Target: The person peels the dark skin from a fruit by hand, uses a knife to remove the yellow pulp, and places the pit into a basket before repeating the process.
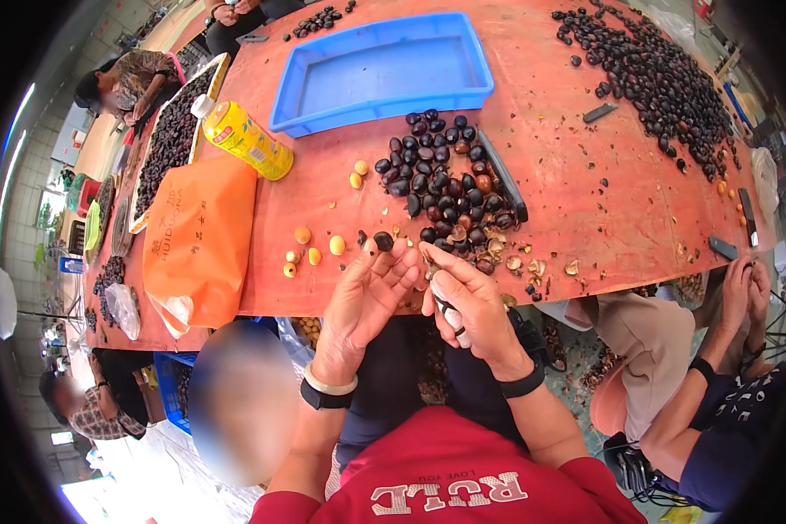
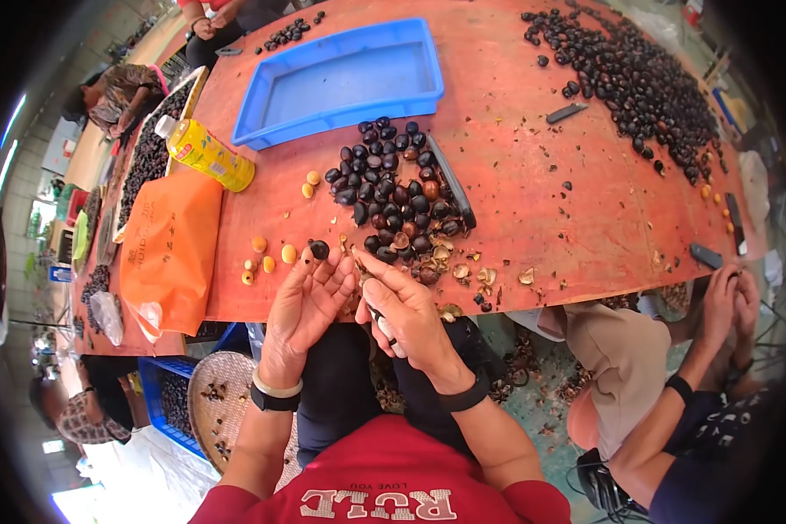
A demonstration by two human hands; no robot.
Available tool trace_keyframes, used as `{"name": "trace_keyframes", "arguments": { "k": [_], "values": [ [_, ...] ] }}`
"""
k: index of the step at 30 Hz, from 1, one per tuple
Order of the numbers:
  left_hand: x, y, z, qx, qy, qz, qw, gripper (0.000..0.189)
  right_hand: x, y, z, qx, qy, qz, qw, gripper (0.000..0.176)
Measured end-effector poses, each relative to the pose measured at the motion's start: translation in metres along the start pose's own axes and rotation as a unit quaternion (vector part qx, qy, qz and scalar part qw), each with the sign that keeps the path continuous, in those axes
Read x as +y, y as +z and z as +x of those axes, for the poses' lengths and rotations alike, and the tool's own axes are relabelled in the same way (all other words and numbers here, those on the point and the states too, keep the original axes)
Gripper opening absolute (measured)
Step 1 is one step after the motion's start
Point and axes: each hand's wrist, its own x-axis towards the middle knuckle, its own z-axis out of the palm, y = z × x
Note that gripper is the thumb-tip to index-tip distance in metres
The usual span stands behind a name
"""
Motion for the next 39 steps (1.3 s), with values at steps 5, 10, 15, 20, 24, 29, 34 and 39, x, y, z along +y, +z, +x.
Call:
{"name": "trace_keyframes", "arguments": {
  "k": [5, 10, 15, 20, 24, 29, 34, 39],
  "values": [
    [-0.003, 0.0, -0.004, -0.01, -0.012, -0.033, 0.999, 0.029, 0.001, 0.001, 0.002, -0.016, -0.001, 0.008, 1.0, 0.044],
    [-0.008, -0.005, -0.004, -0.047, -0.016, -0.037, 0.998, 0.031, -0.001, 0.005, 0.0, -0.026, 0.002, -0.01, 1.0, 0.044],
    [-0.013, -0.009, -0.007, -0.086, 0.012, 0.012, 0.996, 0.04, 0.001, 0.006, 0.0, -0.029, 0.002, -0.048, 0.998, 0.045],
    [-0.016, -0.007, -0.006, -0.108, 0.005, 0.023, 0.994, 0.044, 0.001, 0.007, -0.001, -0.038, 0.013, -0.069, 0.997, 0.051],
    [-0.018, -0.006, -0.006, -0.098, 0.017, 0.046, 0.994, 0.044, 0.002, 0.006, -0.001, -0.045, 0.017, -0.074, 0.996, 0.051],
    [-0.019, -0.015, -0.006, -0.104, 0.018, 0.071, 0.992, 0.044, 0.001, 0.005, -0.001, -0.052, 0.02, -0.094, 0.994, 0.051],
    [-0.023, -0.008, -0.009, -0.094, 0.044, 0.099, 0.99, 0.041, 0.002, 0.005, -0.001, -0.046, 0.024, -0.086, 0.995, 0.051],
    [-0.023, -0.011, -0.008, -0.099, 0.049, 0.1, 0.989, 0.039, 0.0, 0.006, -0.002, -0.042, 0.027, -0.091, 0.995, 0.05]
  ]
}}
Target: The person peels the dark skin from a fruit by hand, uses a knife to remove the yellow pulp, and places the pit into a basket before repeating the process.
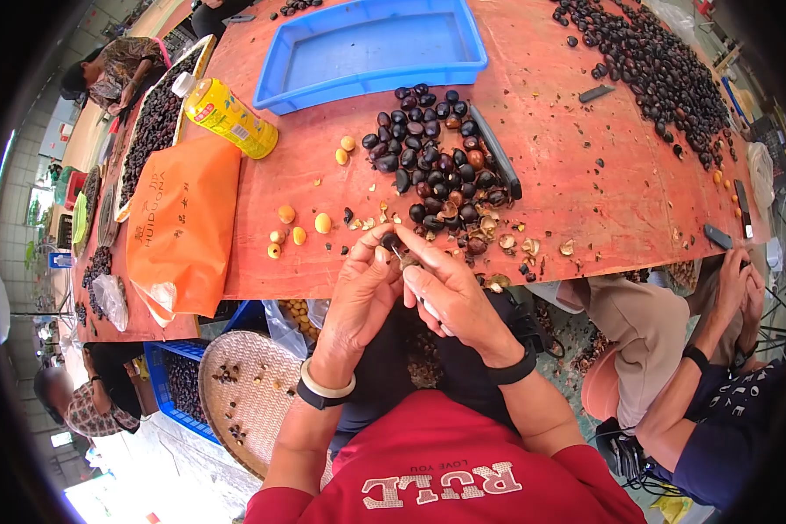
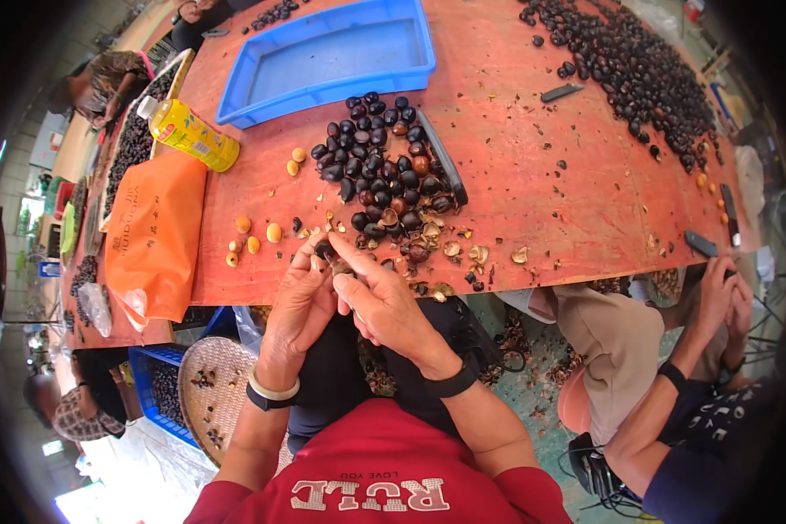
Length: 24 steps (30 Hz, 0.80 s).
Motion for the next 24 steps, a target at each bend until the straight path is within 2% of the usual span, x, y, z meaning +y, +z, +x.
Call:
{"name": "trace_keyframes", "arguments": {
  "k": [2, 4, 11, 15, 21, 24],
  "values": [
    [-0.001, 0.001, 0.0, -0.001, 0.006, 0.0, 1.0, 0.039, 0.001, 0.0, 0.0, 0.0, 0.008, 0.004, 1.0, 0.049],
    [-0.002, 0.005, 0.001, 0.044, 0.022, 0.03, 0.998, 0.039, 0.005, 0.0, 0.001, 0.008, 0.004, 0.001, 1.0, 0.048],
    [-0.003, 0.004, -0.002, 0.027, 0.046, 0.07, 0.996, 0.034, 0.006, 0.0, 0.003, 0.017, -0.006, -0.015, 1.0, 0.045],
    [-0.002, 0.006, -0.005, 0.06, 0.069, 0.132, 0.987, 0.031, 0.002, 0.0, 0.001, 0.014, 0.006, -0.017, 1.0, 0.043],
    [-0.007, 0.011, -0.004, 0.098, 0.1, 0.195, 0.971, 0.027, 0.008, 0.005, 0.002, 0.057, -0.033, -0.034, 0.997, 0.042],
    [-0.005, 0.01, -0.003, 0.089, 0.092, 0.193, 0.973, 0.027, 0.015, 0.006, 0.004, 0.093, -0.094, -0.127, 0.983, 0.041]
  ]
}}
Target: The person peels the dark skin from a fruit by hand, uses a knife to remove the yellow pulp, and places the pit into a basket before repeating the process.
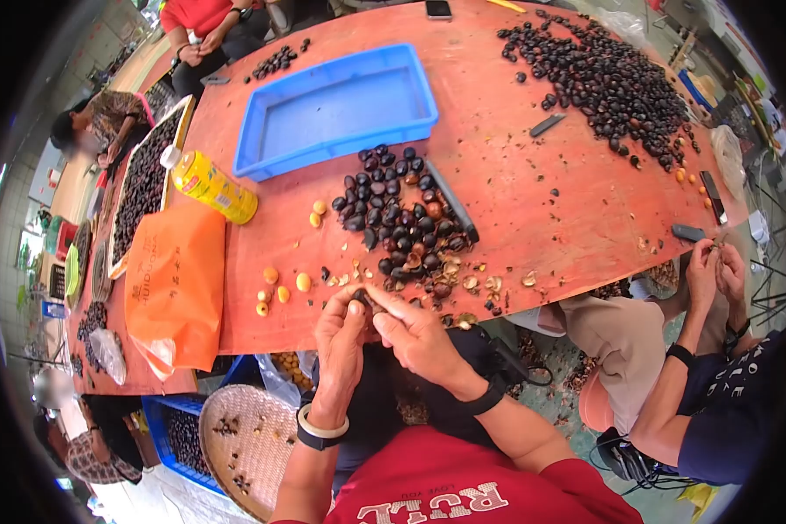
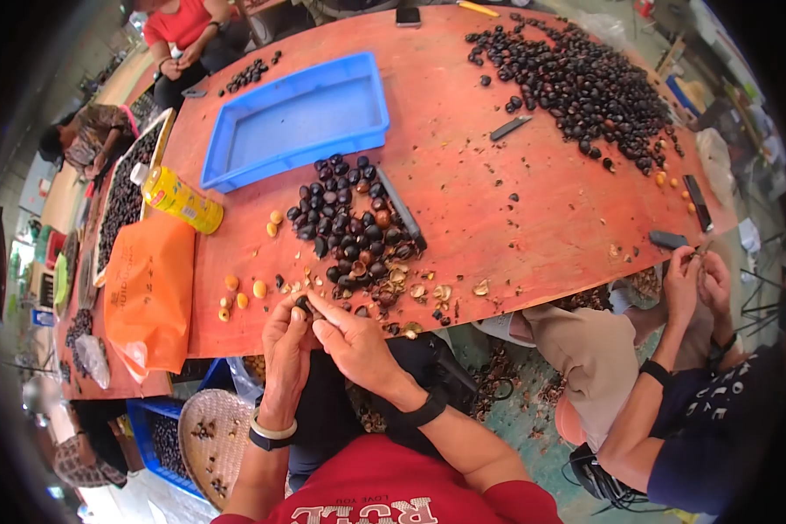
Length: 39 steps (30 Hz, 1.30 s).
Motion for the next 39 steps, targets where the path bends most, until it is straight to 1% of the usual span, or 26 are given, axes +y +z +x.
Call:
{"name": "trace_keyframes", "arguments": {
  "k": [5, 7, 11, 12, 13, 14, 16, 20, 22, 23, 24, 25, 26, 28, 29, 31, 33, 35, 36, 38, 39],
  "values": [
    [0.006, 0.005, -0.001, -0.009, -0.01, 0.015, 1.0, 0.031, 0.004, -0.003, 0.0, -0.014, -0.03, -0.008, 0.999, 0.043],
    [0.005, 0.006, -0.003, -0.007, -0.005, 0.009, 1.0, 0.031, 0.005, -0.002, 0.002, -0.003, -0.062, -0.039, 0.997, 0.042],
    [0.001, 0.004, -0.004, 0.008, 0.021, 0.018, 1.0, 0.034, 0.002, -0.003, 0.005, -0.014, -0.062, -0.054, 0.997, 0.042],
    [-0.002, 0.003, -0.003, 0.03, 0.022, 0.02, 0.999, 0.036, 0.011, -0.002, 0.007, -0.013, -0.103, -0.067, 0.992, 0.042],
    [0.0, 0.003, -0.003, 0.03, 0.024, 0.02, 0.999, 0.036, 0.016, -0.002, 0.007, -0.012, -0.143, -0.081, 0.986, 0.042],
    [0.002, 0.002, -0.003, 0.028, 0.011, 0.037, 0.999, 0.036, 0.011, -0.002, 0.006, -0.012, -0.143, -0.081, 0.986, 0.042],
    [0.004, 0.0, -0.003, 0.023, -0.002, 0.054, 0.998, 0.035, -0.003, -0.007, 0.002, -0.035, -0.082, -0.092, 0.992, 0.041],
    [0.009, -0.003, -0.005, -0.012, -0.004, 0.091, 0.996, 0.031, 0.0, -0.01, 0.004, -0.055, -0.099, -0.091, 0.989, 0.04],
    [0.01, -0.002, -0.006, -0.02, -0.004, 0.104, 0.994, 0.03, 0.011, -0.007, 0.007, -0.04, -0.173, -0.094, 0.98, 0.04],
    [0.009, -0.001, -0.006, -0.01, 0.017, 0.121, 0.992, 0.029, 0.01, -0.006, 0.006, -0.04, -0.172, -0.095, 0.98, 0.04],
    [0.008, 0.001, -0.007, 0.001, 0.038, 0.137, 0.99, 0.029, 0.006, -0.004, 0.005, -0.034, -0.15, -0.084, 0.985, 0.039],
    [0.007, 0.003, -0.008, 0.005, 0.037, 0.136, 0.99, 0.029, 0.003, -0.002, 0.004, -0.029, -0.128, -0.072, 0.989, 0.038],
    [0.005, 0.007, -0.008, 0.023, 0.048, 0.126, 0.991, 0.029, 0.001, 0.0, 0.004, -0.032, -0.125, -0.071, 0.989, 0.038],
    [0.0, 0.011, -0.007, 0.044, 0.07, 0.12, 0.989, 0.028, -0.001, 0.005, 0.001, -0.003, -0.054, 0.004, 0.999, 0.037],
    [0.001, 0.014, -0.008, 0.05, 0.058, 0.098, 0.992, 0.028, -0.003, 0.003, 0.0, -0.02, 0.004, 0.064, 0.998, 0.036],
    [-0.004, 0.013, -0.005, 0.049, 0.064, 0.049, 0.996, 0.027, -0.004, 0.008, 0.0, -0.011, 0.042, 0.146, 0.988, 0.037],
    [-0.007, 0.012, -0.004, 0.037, 0.069, 0.02, 0.997, 0.027, -0.002, 0.009, 0.002, -0.016, 0.059, 0.196, 0.979, 0.039],
    [-0.011, 0.006, -0.002, 0.003, 0.06, -0.012, 0.998, 0.027, -0.003, 0.008, 0.002, -0.017, 0.075, 0.227, 0.971, 0.041],
    [-0.011, 0.006, -0.002, 0.004, 0.06, -0.013, 0.998, 0.027, -0.004, 0.006, 0.002, -0.018, 0.077, 0.226, 0.971, 0.041],
    [-0.008, 0.009, -0.002, 0.004, 0.025, -0.039, 0.999, 0.028, -0.006, 0.003, 0.0, -0.031, 0.098, 0.282, 0.954, 0.043],
    [-0.005, 0.011, -0.004, 0.005, 0.024, -0.04, 0.999, 0.028, -0.006, 0.001, -0.001, -0.031, 0.1, 0.282, 0.954, 0.043]
  ]
}}
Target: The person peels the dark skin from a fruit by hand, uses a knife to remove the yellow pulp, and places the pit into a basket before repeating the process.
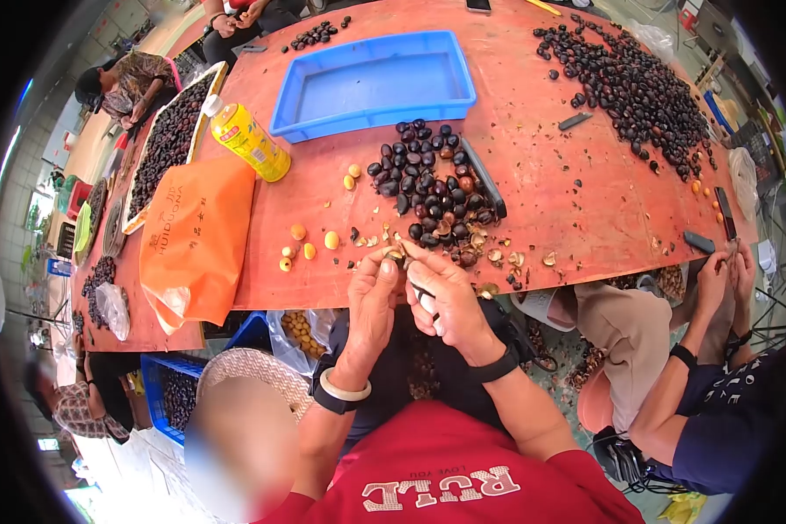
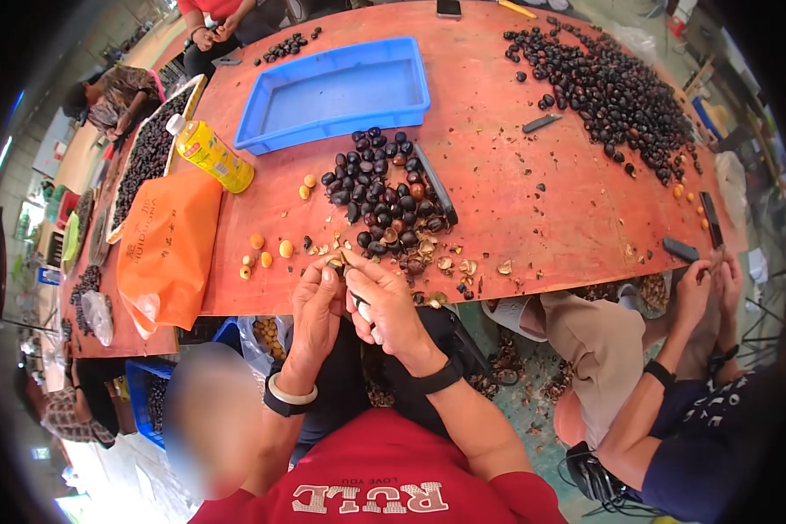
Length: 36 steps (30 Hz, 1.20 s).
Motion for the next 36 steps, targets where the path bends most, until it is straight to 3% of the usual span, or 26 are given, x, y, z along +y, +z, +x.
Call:
{"name": "trace_keyframes", "arguments": {
  "k": [4, 6, 7, 9, 16, 18, 25, 36],
  "values": [
    [0.001, 0.0, -0.001, -0.026, -0.005, -0.047, 0.999, 0.029, -0.003, -0.004, -0.003, -0.022, 0.017, 0.076, 0.997, 0.042],
    [0.0, -0.004, 0.001, -0.04, 0.001, -0.061, 0.997, 0.029, -0.006, -0.006, -0.005, -0.091, 0.055, 0.114, 0.988, 0.04],
    [0.001, -0.005, 0.003, -0.021, -0.011, -0.093, 0.995, 0.029, -0.008, -0.006, -0.009, -0.091, 0.057, 0.113, 0.988, 0.04],
    [0.006, -0.005, 0.006, 0.01, -0.025, -0.133, 0.991, 0.031, -0.009, -0.004, -0.02, -0.182, 0.053, 0.118, 0.975, 0.04],
    [0.004, -0.017, 0.006, -0.011, -0.018, -0.118, 0.993, 0.028, -0.004, 0.004, -0.021, -0.046, 0.046, 0.042, 0.997, 0.041],
    [0.0, -0.016, 0.006, -0.007, -0.011, -0.103, 0.995, 0.027, -0.004, 0.007, -0.02, -0.002, 0.029, -0.043, 0.999, 0.042],
    [0.005, -0.003, -0.002, -0.006, 0.015, 0.011, 1.0, 0.029, -0.005, 0.011, -0.018, 0.0, 0.009, -0.098, 0.995, 0.047],
    [0.002, -0.016, 0.001, -0.048, -0.013, -0.015, 0.999, 0.04, -0.012, 0.008, -0.022, -0.022, 0.03, -0.077, 0.996, 0.049]
  ]
}}
